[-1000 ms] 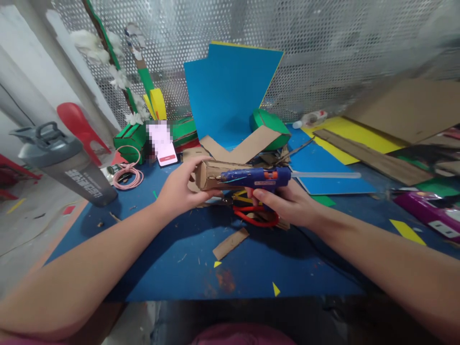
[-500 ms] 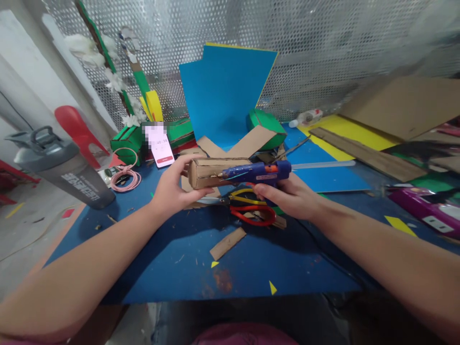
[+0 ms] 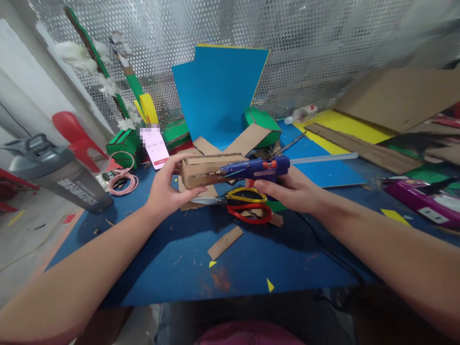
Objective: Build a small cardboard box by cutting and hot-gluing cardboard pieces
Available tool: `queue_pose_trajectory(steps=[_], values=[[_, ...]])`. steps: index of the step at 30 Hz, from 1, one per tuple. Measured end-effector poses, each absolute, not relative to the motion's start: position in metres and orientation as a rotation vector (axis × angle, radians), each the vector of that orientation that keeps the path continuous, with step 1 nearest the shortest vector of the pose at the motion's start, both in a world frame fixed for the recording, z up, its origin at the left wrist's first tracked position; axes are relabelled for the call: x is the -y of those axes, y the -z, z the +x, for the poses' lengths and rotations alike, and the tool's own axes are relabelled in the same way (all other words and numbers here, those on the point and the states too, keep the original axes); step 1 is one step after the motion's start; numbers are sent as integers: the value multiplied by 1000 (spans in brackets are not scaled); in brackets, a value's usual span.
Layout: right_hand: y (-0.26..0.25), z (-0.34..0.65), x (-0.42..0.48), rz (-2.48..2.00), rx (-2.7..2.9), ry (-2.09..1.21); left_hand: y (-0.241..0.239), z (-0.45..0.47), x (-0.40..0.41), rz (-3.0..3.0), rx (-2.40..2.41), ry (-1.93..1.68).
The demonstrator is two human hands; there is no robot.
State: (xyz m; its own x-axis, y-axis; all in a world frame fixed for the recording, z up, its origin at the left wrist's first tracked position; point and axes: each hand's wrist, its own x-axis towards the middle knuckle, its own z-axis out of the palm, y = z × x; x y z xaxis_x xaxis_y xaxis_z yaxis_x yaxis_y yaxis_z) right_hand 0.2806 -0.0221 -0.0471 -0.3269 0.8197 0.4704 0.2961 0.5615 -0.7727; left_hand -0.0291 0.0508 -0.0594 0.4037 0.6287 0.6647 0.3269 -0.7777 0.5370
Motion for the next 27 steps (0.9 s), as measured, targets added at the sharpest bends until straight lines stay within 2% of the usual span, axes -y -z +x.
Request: queue_pose_trajectory(steps=[5,13,21,27], values=[[47,283,23,-874,1889,-768,58,-28,-49,2391,-819,-1316],[42,280,25,-892,1916,-671,57,-29,-48,2395,-818,-1298],[46,292,19,-900,1974,-508,58,-31,-57,2449,-638,-1476],[51,297,14,-864,1954,-564,59,-32,-62,2476,-598,-1575]])
